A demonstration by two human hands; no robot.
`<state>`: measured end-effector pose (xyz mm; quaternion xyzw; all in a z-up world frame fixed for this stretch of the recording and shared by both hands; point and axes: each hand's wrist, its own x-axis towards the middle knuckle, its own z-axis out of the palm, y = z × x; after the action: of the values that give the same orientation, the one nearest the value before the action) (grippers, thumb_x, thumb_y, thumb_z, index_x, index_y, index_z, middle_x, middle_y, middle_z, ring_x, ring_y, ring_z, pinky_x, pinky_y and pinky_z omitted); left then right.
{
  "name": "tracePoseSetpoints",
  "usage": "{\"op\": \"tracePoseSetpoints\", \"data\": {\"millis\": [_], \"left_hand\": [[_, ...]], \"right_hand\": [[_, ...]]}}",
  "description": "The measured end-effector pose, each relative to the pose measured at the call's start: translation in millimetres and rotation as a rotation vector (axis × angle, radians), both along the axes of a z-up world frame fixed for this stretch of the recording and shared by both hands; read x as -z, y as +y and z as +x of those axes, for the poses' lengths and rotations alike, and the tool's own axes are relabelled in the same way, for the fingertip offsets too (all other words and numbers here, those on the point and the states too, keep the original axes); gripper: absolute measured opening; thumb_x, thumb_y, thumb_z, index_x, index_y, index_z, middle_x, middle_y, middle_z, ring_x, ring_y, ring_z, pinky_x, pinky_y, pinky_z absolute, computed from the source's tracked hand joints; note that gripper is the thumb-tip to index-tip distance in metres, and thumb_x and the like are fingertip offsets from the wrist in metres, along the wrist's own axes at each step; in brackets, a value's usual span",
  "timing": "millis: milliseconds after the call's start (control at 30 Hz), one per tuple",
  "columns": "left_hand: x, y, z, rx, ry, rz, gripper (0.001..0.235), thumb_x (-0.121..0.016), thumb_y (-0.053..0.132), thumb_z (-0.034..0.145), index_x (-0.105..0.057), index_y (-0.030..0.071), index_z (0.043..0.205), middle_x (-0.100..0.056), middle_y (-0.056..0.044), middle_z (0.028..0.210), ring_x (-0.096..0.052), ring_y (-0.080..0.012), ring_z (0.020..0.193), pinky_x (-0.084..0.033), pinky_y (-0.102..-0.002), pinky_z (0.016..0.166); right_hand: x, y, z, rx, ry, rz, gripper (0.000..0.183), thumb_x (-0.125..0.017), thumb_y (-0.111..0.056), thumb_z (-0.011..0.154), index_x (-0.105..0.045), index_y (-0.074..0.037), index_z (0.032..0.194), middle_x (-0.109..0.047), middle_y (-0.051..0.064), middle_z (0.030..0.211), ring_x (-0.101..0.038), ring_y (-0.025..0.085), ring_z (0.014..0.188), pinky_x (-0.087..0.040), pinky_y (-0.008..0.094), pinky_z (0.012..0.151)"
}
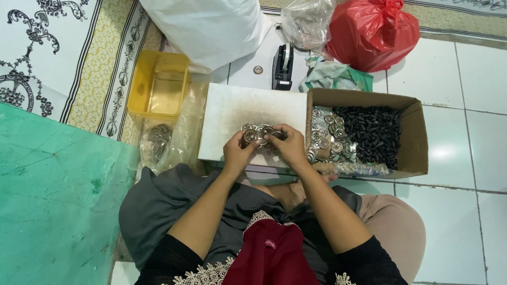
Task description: The person sits on the floor and sorts metal buttons from a cardboard box onto a white board. They pick up buttons, place them on the board, and occasionally transfer them into a small plastic bag. The person uses both hands to handle the buttons and arrange them.
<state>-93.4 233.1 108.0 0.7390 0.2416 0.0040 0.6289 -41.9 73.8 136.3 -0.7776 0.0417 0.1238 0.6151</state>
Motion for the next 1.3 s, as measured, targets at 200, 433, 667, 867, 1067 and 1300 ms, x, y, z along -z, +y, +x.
{"op": "tracePoseSetpoints", "data": {"millis": [200,433,667,867,1067,1300], "left_hand": [[3.8,0.8,2.9,-0.052,-0.059,0.012,0.032,-0.085,0.014,0.084,-0.076,0.009,0.114,-0.078,-0.016,0.101,-0.075,-0.0297,0.098,-0.063,-0.04,0.083],[4.2,-2.0,5.6,-0.003,-0.348,0.258,0.029,-0.083,0.01,0.084,-0.075,0.003,0.111,-0.077,-0.021,0.092,-0.075,-0.0377,0.088,-0.063,-0.044,0.073],[25.6,2.4,8.1,0.073,-0.544,0.529,0.029,-0.077,0.018,0.093,-0.07,0.008,0.119,-0.074,-0.011,0.097,-0.072,-0.0295,0.093,-0.059,-0.04,0.082],[8.9,3.0,4.5,0.131,-0.569,0.598,0.031,-0.066,0.02,0.101,-0.064,0.007,0.129,-0.068,-0.012,0.108,-0.066,-0.0301,0.099,-0.054,-0.041,0.088],[11.9,6.8,3.3,0.087,-0.587,0.655,0.041,-0.066,0.02,0.1,-0.058,0.004,0.137,-0.057,-0.017,0.126,-0.06,-0.0377,0.111,-0.051,-0.049,0.095],[6.9,5.6,-1.2,0.091,-0.659,0.706,0.033,-0.07,0.019,0.099,-0.062,0.007,0.129,-0.051,-0.015,0.129,-0.059,-0.0363,0.116,-0.051,-0.046,0.095]], "right_hand": [[21.0,-3.2,10.1,-0.001,0.07,0.027,0.02,-0.086,-0.01,0.08,-0.077,-0.003,0.097,-0.074,0.016,0.074,-0.071,0.018,0.062,-0.061,0.027,0.051],[31.8,-4.6,12.1,-0.056,-0.263,-0.276,0.022,-0.09,-0.02,0.076,-0.08,-0.009,0.092,-0.065,0.011,0.087,-0.067,0.026,0.084,-0.056,0.037,0.074],[44.7,-7.7,13.1,-0.08,-0.392,-0.41,0.028,-0.089,-0.027,0.079,-0.08,-0.013,0.102,-0.061,0.011,0.092,-0.066,0.034,0.092,-0.054,0.042,0.082],[46.3,-11.8,9.1,-0.082,-0.572,-0.468,0.044,-0.088,-0.03,0.079,-0.075,-0.019,0.12,-0.057,0.01,0.101,-0.062,0.035,0.1,-0.051,0.045,0.089],[29.0,-38.9,15.6,-0.063,-0.556,-0.406,0.042,-0.088,-0.031,0.082,-0.075,-0.018,0.12,-0.06,0.011,0.104,-0.065,0.034,0.095,-0.052,0.045,0.087],[-4.2,-141.7,26.2,-0.146,-0.493,-0.656,0.035,-0.086,-0.021,0.08,-0.079,-0.021,0.115,-0.064,0.011,0.107,-0.07,0.03,0.089,-0.056,0.045,0.081]]}}
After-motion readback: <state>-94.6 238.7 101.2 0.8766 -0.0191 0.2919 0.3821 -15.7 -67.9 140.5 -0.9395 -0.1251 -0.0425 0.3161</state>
